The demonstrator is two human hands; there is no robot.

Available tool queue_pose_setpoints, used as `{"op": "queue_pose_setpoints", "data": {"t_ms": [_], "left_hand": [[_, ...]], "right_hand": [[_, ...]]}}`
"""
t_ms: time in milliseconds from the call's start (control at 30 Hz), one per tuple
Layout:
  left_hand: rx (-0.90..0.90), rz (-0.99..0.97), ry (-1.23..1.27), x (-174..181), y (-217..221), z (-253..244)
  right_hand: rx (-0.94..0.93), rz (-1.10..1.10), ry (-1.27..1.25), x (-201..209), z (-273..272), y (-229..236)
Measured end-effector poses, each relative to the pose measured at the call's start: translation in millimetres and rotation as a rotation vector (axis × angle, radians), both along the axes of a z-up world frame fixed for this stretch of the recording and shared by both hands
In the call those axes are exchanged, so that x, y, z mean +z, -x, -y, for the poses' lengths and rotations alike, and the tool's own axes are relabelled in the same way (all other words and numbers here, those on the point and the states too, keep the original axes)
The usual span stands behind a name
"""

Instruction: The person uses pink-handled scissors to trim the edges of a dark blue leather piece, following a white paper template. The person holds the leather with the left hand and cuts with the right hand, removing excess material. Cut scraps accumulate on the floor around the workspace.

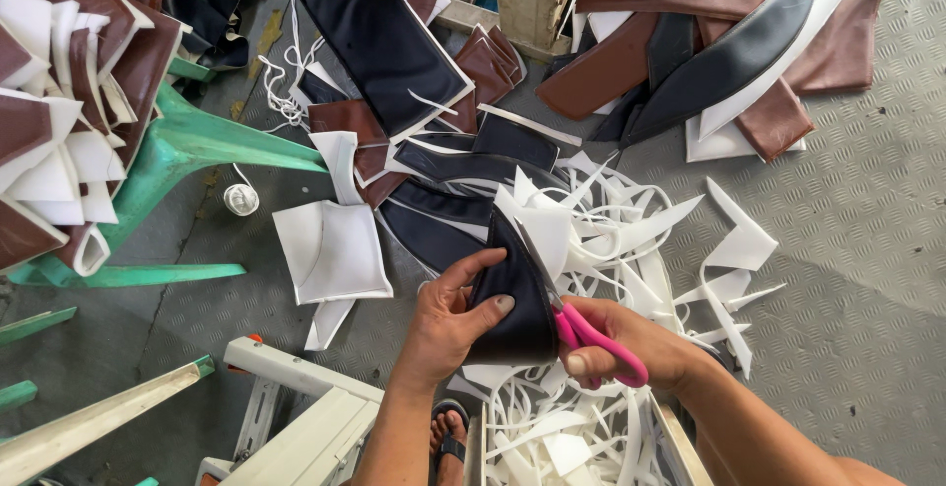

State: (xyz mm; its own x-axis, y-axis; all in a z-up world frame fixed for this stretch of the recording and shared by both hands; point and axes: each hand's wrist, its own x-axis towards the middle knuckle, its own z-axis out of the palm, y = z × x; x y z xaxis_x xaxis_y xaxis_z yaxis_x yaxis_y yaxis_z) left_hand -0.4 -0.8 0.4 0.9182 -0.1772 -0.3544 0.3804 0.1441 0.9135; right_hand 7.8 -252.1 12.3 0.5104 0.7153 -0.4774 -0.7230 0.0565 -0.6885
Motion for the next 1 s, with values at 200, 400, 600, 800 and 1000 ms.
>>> {"op": "queue_pose_setpoints", "data": {"t_ms": [200,400,600,800,1000], "left_hand": [[-0.016,-0.011,-0.058,3.1,-1.6,-1.9],[-0.047,-0.052,0.076,13.9,-3.8,-1.6],[-0.118,-0.110,0.218,22.9,-2.9,1.5],[-0.109,-0.123,0.231,21.4,-3.8,-0.2],[-0.138,-0.109,0.210,19.9,-3.9,-3.7]], "right_hand": [[-0.004,-0.020,0.038,-1.4,-1.9,-1.0],[0.017,-0.053,0.105,-10.0,0.4,-1.1],[0.042,-0.010,0.090,-13.9,5.3,-2.4],[0.011,-0.028,0.084,-15.1,2.3,0.7],[0.013,0.000,0.059,-16.9,4.1,-2.2]]}}
